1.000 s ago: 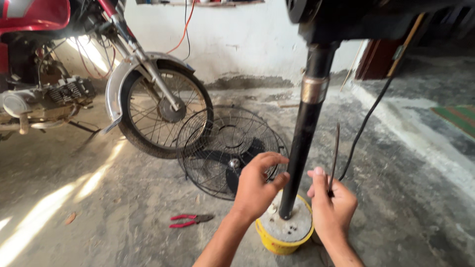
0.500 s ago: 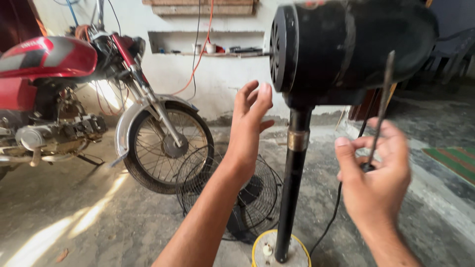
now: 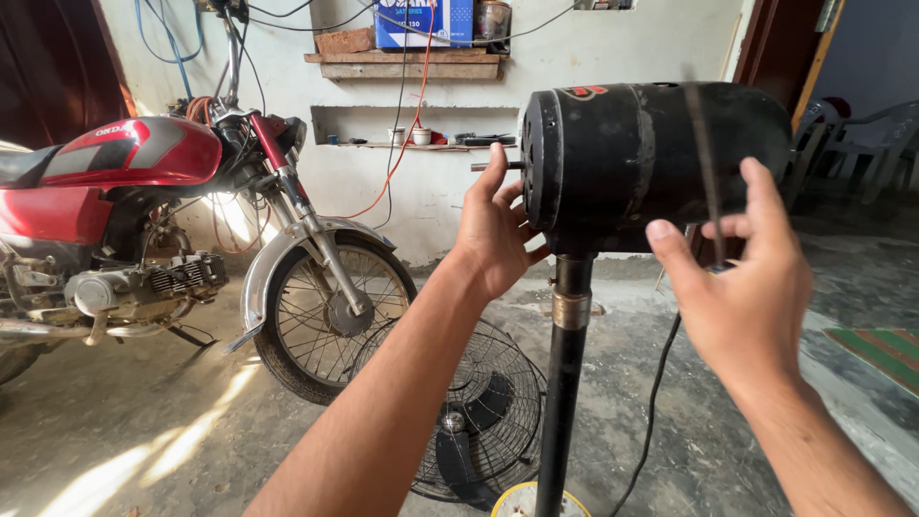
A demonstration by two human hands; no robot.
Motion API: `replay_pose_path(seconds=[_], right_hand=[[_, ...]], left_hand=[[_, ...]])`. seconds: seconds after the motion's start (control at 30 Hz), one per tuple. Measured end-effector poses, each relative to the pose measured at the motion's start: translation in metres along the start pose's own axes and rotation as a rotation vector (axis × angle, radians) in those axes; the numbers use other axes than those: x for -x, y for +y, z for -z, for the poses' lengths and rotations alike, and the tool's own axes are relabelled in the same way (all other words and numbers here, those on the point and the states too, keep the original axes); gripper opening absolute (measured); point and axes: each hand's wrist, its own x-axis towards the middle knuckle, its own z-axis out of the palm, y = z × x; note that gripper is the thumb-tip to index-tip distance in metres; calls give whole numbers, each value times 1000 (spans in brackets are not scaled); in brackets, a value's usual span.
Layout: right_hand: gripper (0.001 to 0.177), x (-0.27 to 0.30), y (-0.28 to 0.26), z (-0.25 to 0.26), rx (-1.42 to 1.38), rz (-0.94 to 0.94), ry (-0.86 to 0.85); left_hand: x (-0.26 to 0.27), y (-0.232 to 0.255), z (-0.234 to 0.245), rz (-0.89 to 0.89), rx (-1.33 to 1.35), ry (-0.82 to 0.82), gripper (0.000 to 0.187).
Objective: The person uses a screwdriver to loosen and remove screws from the rear housing of a standing electric fan. They detach the motor housing from the stand, exposing the fan motor and internal components, then reattach the housing and tighten the screws.
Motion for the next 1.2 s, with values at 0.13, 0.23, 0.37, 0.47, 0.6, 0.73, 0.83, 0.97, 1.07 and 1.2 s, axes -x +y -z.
replay_pose_path(seconds=[0.13,0.23,0.37,0.47,0.6,0.73,0.83,0.97,1.07,1.2], right_hand=[[86,-3,7,-6,-22,-6,-23],[89,-5,9,-9,-41,-13,-41],[90,-7,9,-10,-75,-46,-61],[88,-14,10,-9,-80,-24,-77],[86,-29,17,-17,-276,-298,-183],[86,-41,26,-26,-602,-362,-253],[91,-48,29,-21,-656,-466,-294],[76,-54,25,-21,-591,-562,-376],[77,-56,19,-31,-705,-701,-469],[73,-54,20,-43,-817,-699,-456]], left_hand=[[5,0,-1,-1,5,35,105],[11,1,-4,-15,-16,35,102],[16,-1,-11,-23,-65,71,97],[18,-2,-15,-53,-109,63,100],[26,-10,-18,-173,-165,77,102],[40,-16,-23,-181,-295,217,100],[47,-16,-30,-241,-267,221,97],[54,-20,-44,-324,-173,201,98],[66,-25,-50,-336,-195,211,102],[81,-32,-56,-495,-285,159,101]])
